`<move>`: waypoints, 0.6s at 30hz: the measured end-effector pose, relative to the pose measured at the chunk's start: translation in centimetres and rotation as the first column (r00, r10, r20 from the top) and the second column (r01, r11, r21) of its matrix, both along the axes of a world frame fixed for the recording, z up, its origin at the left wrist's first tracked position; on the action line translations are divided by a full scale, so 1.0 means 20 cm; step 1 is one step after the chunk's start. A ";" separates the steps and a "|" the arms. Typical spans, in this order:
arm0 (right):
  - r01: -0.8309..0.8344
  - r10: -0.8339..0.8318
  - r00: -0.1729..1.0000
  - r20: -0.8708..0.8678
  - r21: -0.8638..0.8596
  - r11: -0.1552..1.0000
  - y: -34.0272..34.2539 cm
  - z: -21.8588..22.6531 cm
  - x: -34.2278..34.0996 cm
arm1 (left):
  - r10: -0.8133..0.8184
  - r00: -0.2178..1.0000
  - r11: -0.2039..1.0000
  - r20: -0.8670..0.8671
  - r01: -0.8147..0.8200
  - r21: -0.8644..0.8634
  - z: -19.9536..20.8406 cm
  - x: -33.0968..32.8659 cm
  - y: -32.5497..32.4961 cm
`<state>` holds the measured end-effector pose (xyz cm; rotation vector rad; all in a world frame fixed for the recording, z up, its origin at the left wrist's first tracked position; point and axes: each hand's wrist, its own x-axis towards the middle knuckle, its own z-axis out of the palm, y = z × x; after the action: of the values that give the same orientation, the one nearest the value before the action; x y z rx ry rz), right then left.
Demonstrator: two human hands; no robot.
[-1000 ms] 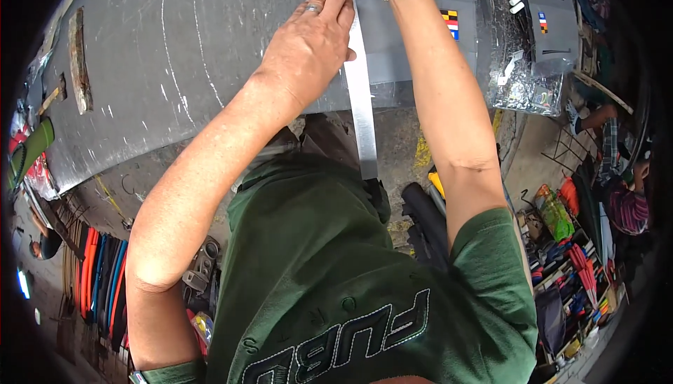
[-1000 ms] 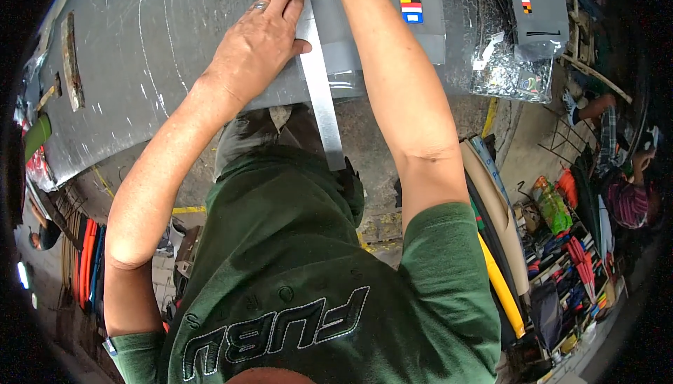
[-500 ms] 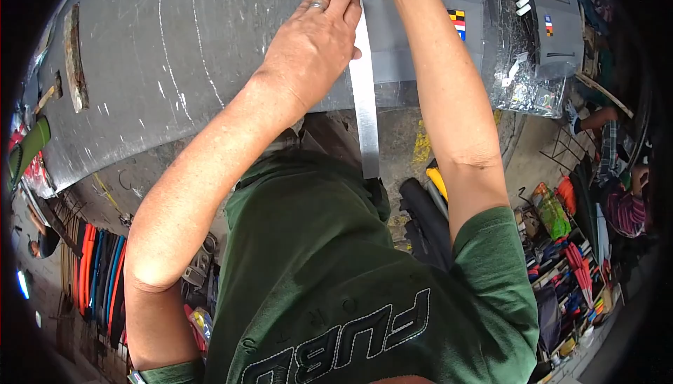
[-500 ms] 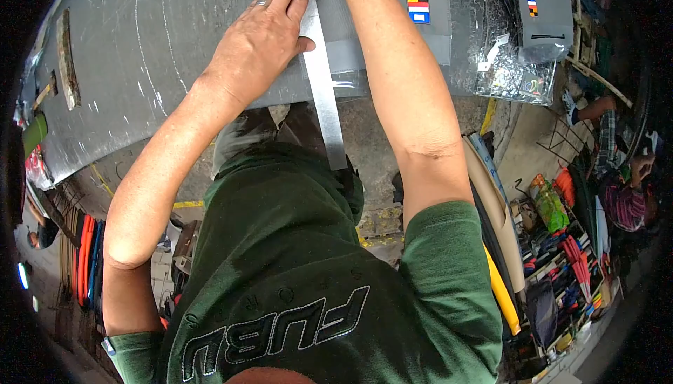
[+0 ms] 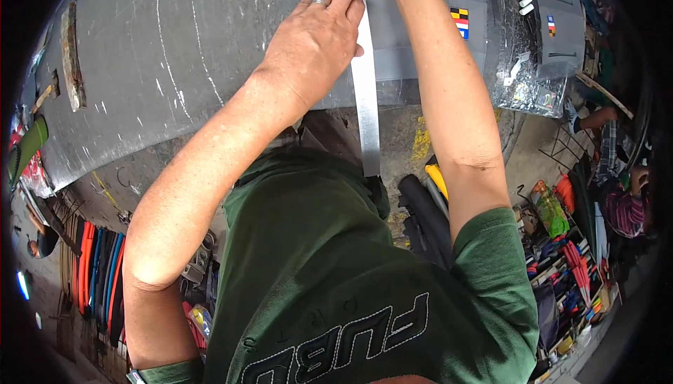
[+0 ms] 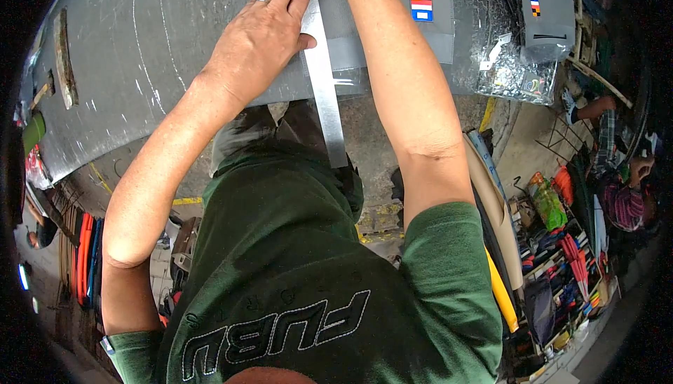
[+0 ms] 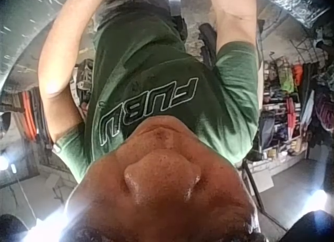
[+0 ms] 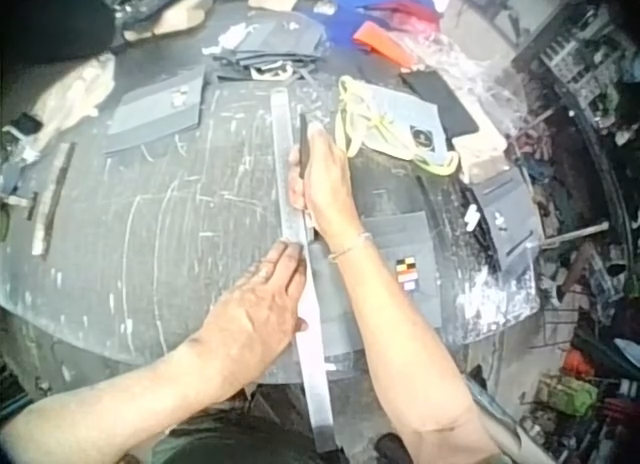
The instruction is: Cutting gray fabric material using a utility knife and a straight edge ruler on a workshop table.
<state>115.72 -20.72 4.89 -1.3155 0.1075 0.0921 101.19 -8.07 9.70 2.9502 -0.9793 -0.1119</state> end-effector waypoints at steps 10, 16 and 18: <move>-0.019 0.032 0.991 0.129 -0.105 0.994 0.05 0.04 0.00 | -0.012 0.934 0.991 -0.358 0.060 0.123 0.19 0.09 -0.05; -0.019 0.021 0.999 0.041 -0.060 0.998 0.04 0.07 0.00 | -0.018 0.941 0.996 -0.337 0.048 0.081 0.19 0.09 -0.05; -0.015 0.017 0.999 0.047 -0.056 0.998 0.03 0.05 0.01 | -0.012 0.924 0.978 -0.382 0.090 0.189 0.21 0.10 -0.07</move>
<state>115.88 -20.13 5.82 -1.3733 0.0594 0.0716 103.28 -9.47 13.92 2.9042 -1.0360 -0.7984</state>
